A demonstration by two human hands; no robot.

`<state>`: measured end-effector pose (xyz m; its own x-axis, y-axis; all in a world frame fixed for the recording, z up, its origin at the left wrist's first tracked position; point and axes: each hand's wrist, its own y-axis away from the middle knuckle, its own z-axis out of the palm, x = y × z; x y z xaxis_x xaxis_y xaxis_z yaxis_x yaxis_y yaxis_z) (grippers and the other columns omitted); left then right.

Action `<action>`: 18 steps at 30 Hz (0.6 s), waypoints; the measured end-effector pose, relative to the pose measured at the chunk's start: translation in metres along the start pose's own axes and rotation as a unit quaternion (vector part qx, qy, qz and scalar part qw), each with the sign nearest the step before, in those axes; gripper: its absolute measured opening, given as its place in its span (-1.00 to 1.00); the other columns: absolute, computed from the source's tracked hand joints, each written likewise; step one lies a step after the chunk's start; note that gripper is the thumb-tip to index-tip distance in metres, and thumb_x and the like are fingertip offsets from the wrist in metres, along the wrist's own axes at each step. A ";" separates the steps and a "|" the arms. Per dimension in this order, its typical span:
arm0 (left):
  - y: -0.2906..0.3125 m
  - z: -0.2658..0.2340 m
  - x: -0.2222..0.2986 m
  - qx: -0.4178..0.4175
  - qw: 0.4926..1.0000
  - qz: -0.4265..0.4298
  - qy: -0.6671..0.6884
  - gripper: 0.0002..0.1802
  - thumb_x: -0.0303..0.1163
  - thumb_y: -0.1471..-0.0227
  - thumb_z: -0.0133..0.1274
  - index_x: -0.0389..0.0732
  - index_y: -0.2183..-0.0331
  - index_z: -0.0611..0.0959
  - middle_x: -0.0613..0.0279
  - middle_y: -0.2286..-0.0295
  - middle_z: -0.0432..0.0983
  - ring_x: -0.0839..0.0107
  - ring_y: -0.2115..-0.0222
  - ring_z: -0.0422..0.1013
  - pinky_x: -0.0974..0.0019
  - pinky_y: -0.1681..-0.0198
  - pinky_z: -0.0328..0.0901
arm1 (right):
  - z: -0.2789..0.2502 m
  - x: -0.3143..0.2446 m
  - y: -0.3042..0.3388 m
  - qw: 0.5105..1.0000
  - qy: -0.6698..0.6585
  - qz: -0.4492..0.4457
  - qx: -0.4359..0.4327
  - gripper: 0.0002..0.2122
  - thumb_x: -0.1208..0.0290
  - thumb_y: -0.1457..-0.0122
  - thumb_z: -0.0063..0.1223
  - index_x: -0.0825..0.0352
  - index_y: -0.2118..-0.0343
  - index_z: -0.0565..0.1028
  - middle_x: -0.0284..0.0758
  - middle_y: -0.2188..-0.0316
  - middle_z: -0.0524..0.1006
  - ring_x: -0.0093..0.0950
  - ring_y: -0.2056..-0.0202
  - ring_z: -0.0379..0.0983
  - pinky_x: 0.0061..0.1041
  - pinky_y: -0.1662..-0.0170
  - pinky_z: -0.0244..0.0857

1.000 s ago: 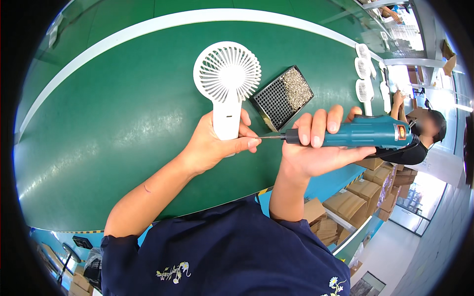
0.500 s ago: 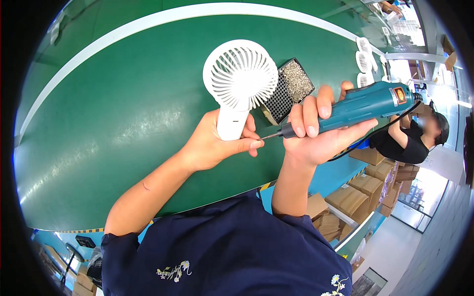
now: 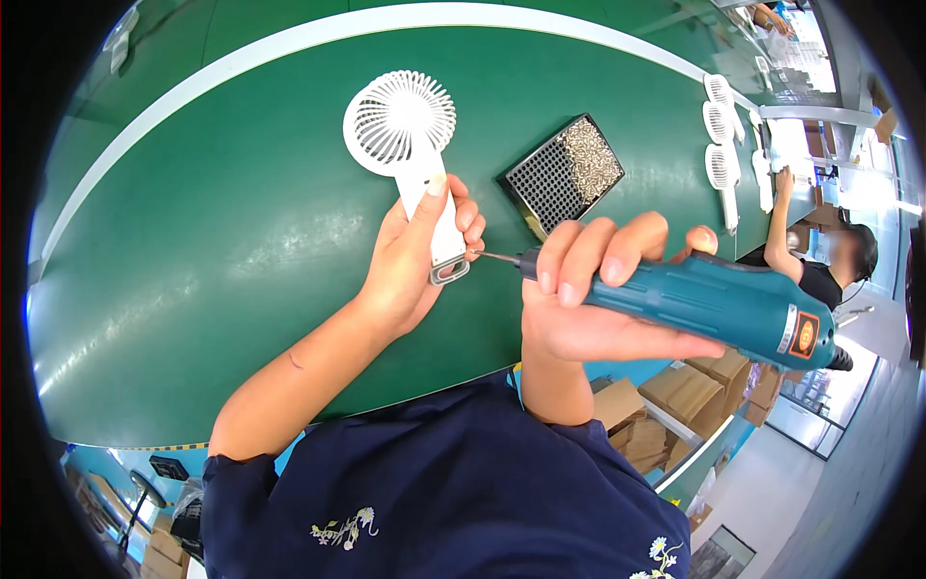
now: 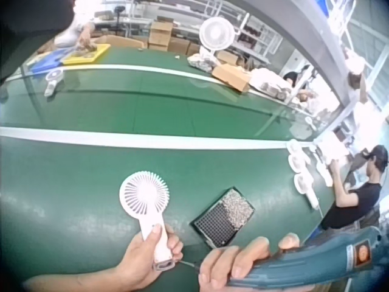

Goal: Using an electric screwdriver to secure screws into the base of small portable fans.

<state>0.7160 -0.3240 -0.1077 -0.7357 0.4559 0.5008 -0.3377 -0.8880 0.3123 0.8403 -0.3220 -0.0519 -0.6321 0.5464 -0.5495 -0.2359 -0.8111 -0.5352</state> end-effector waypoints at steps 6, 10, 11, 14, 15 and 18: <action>-0.002 0.001 0.001 -0.003 1.000 -0.013 0.026 -0.67 -0.06 -0.22 -0.17 -0.15 0.28 0.36 0.36 0.51 0.28 0.53 0.45 0.26 0.43 0.41 0.22 | -0.002 0.006 0.002 1.000 0.001 -0.002 -0.008 -0.18 -0.54 0.09 -0.47 0.08 -0.06 0.14 -0.26 0.54 0.33 -0.45 0.77 0.26 -0.47 0.74 0.20; 0.000 -0.002 0.002 0.002 0.999 -0.008 0.031 -0.68 -0.06 -0.21 -0.17 -0.14 0.28 0.37 0.36 0.51 0.28 0.54 0.45 0.26 0.43 0.41 0.22 | -0.001 0.015 0.008 1.000 -0.024 0.010 0.016 -0.18 -0.54 0.09 -0.46 0.11 -0.04 0.14 -0.24 0.56 0.33 -0.42 0.77 0.26 -0.46 0.73 0.21; 0.000 -0.001 0.002 -0.001 1.000 -0.011 0.028 -0.68 -0.06 -0.21 -0.16 -0.14 0.28 0.37 0.36 0.50 0.28 0.54 0.45 0.26 0.43 0.41 0.22 | -0.001 0.015 0.007 1.000 -0.026 0.011 0.011 -0.17 -0.54 0.09 -0.45 0.13 -0.02 0.15 -0.23 0.57 0.33 -0.41 0.76 0.27 -0.46 0.73 0.21; 0.000 0.001 0.001 0.000 1.000 -0.016 0.023 -0.67 -0.05 -0.21 -0.16 -0.13 0.28 0.37 0.37 0.51 0.28 0.55 0.46 0.26 0.43 0.41 0.21 | 0.001 0.015 0.007 0.999 -0.030 0.013 0.006 -0.16 -0.54 0.10 -0.41 0.19 0.00 0.16 -0.20 0.58 0.33 -0.39 0.76 0.27 -0.44 0.72 0.21; 0.000 0.001 0.001 0.004 1.000 -0.017 0.020 -0.67 -0.04 -0.20 -0.16 -0.12 0.28 0.37 0.38 0.51 0.28 0.55 0.46 0.26 0.43 0.41 0.21 | 0.002 0.015 0.007 0.999 -0.033 0.014 0.004 -0.16 -0.53 0.10 -0.36 0.22 0.01 0.17 -0.19 0.59 0.33 -0.39 0.76 0.26 -0.43 0.71 0.22; 0.002 -0.002 0.002 0.010 1.000 -0.015 0.023 -0.67 -0.03 -0.20 -0.15 -0.12 0.28 0.37 0.38 0.51 0.28 0.55 0.46 0.26 0.44 0.41 0.21 | 0.001 0.019 0.009 0.999 -0.038 0.016 -0.031 -0.15 -0.50 0.10 -0.26 0.27 0.01 0.18 -0.17 0.57 0.35 -0.37 0.76 0.26 -0.39 0.67 0.22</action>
<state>0.7131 -0.3247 -0.1078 -0.7518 0.4790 0.4532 -0.3489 -0.8721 0.3431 0.8254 -0.3189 -0.0667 -0.6929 0.5009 -0.5186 -0.1696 -0.8123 -0.5580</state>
